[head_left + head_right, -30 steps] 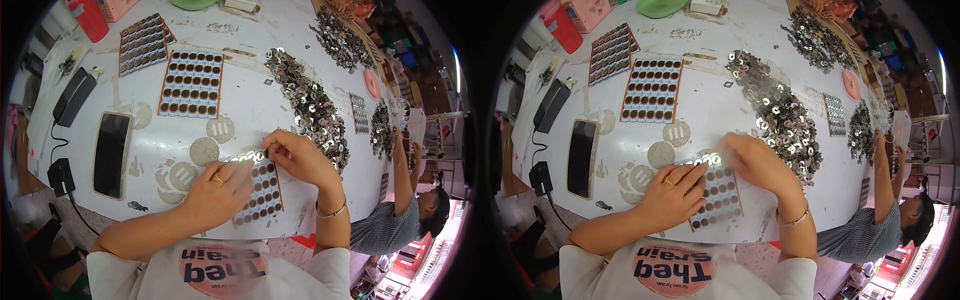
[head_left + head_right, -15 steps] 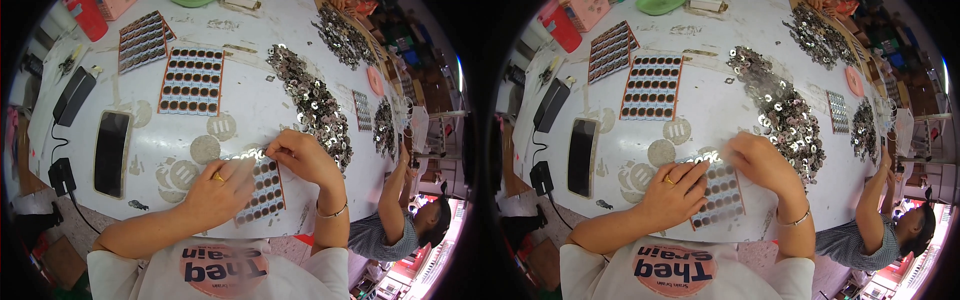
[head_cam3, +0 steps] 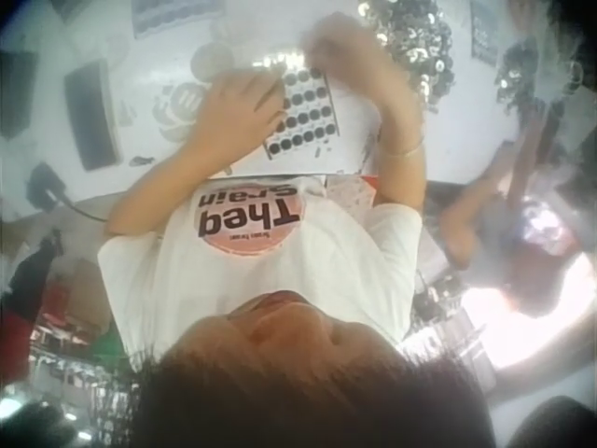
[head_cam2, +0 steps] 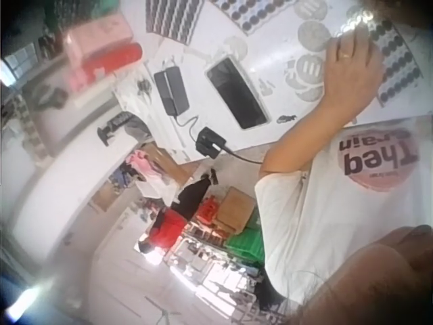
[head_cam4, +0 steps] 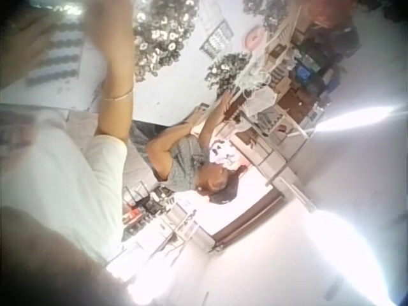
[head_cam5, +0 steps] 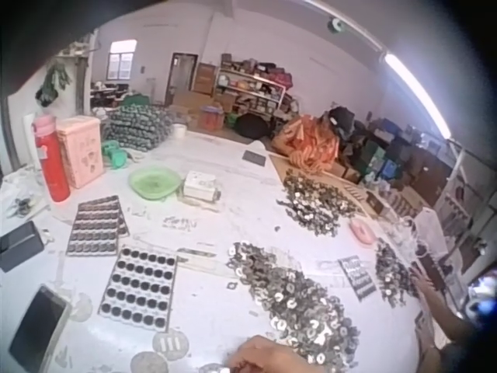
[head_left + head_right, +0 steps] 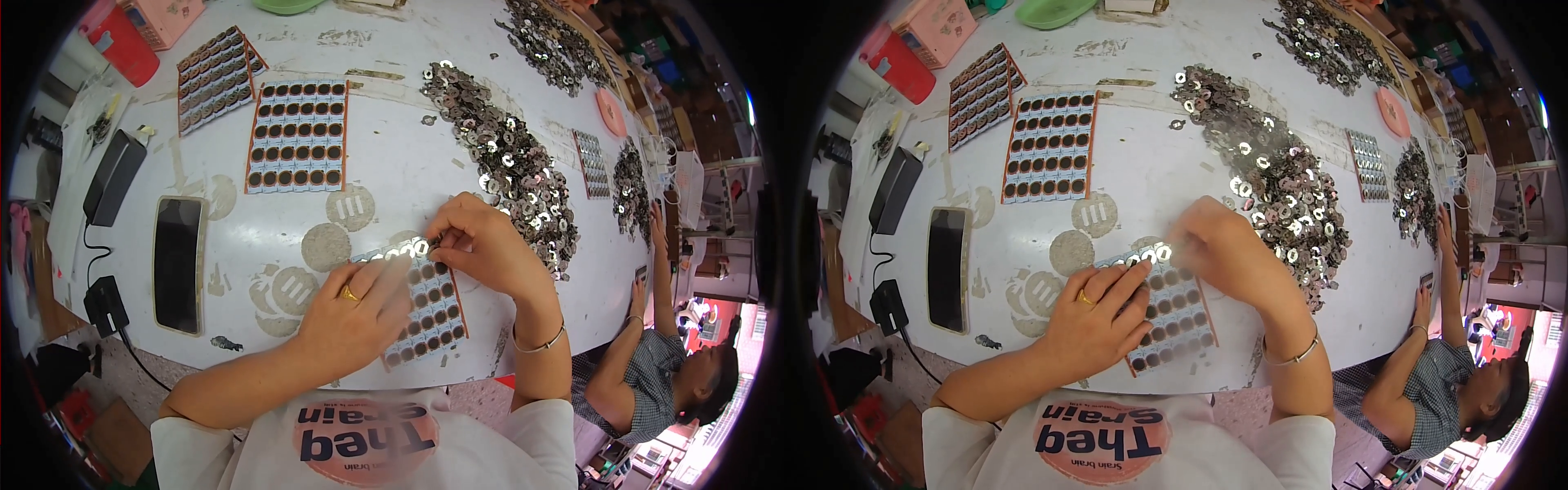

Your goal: The person places small metal components into a grid sheet by hand, taking pieces from a pile on the table and inserting them one by one into individual slots.

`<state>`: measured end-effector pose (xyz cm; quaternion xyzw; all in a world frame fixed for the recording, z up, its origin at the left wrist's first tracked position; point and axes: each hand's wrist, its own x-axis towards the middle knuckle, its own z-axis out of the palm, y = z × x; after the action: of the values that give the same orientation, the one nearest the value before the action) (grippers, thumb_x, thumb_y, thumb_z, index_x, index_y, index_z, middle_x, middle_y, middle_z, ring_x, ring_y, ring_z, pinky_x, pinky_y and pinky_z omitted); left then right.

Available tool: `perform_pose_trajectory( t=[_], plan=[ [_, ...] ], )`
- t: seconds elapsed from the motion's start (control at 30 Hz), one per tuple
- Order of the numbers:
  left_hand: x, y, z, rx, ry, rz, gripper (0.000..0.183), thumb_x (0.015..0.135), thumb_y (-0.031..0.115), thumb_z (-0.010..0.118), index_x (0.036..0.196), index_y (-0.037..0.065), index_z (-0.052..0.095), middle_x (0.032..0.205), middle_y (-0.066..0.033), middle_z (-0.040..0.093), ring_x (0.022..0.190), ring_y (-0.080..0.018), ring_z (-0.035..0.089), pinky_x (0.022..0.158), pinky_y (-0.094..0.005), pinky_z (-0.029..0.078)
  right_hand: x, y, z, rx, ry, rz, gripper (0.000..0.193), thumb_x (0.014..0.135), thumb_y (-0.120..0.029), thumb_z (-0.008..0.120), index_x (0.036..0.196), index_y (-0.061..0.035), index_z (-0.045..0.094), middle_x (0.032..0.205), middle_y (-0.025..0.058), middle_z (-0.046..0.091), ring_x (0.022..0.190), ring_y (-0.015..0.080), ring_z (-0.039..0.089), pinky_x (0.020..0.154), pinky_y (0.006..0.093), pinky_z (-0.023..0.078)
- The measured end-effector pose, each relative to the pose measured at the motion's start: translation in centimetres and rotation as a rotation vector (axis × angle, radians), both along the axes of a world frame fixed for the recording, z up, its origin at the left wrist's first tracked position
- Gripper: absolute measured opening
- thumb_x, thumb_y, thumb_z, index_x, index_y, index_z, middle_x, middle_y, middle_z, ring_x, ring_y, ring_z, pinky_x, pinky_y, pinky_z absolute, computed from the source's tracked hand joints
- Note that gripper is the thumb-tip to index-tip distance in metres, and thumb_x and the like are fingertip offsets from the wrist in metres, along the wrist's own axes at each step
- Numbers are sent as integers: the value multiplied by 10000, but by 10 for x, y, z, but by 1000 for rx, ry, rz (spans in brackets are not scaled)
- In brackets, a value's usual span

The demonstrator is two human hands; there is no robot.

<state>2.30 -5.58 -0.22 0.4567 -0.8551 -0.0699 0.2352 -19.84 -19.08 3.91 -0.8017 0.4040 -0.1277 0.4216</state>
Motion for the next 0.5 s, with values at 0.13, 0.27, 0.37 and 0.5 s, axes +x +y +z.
perform_pose_trajectory(
  t=[0.13, 0.27, 0.37, 0.5],
  plan=[
    [-1, 3, -2, -10, -41, 15, 427, 833, 328, 809, 1147, 62, 696, 1501, -142, 584, 1247, -283, 569, 1048, -462, 456, -6, 8, -4, 150, -115, -162, 237, 830, 32, 807, 1049, -46, 763, 1018, 50, 632, 820, 138, 655, 747, 277, 539],
    [-2, 3, -2, -20, -46, 11, 426, 832, 328, 809, 1147, 65, 694, 1511, -143, 579, 1247, -287, 569, 1054, -468, 456, -17, 6, -14, 276, -217, -178, 246, 847, 48, 809, 1070, -45, 762, 1020, 26, 621, 824, 96, 638, 735, 249, 524],
    [-2, 2, -1, -19, -50, 16, 425, 831, 328, 808, 1145, 66, 693, 1510, -142, 580, 1247, -284, 569, 1055, -464, 454, -11, 9, -12, 268, -179, -149, 217, 869, 52, 791, 1063, -38, 757, 1022, 32, 623, 807, 95, 626, 728, 243, 520],
    [-1, 2, -1, -24, -56, 16, 426, 831, 331, 807, 1146, 67, 693, 1508, -143, 580, 1244, -283, 568, 1057, -459, 451, -7, 14, -2, 103, -51, -131, 212, 838, 53, 782, 1028, -27, 735, 942, 55, 626, 757, 142, 609, 697, 273, 513]
  ],
)
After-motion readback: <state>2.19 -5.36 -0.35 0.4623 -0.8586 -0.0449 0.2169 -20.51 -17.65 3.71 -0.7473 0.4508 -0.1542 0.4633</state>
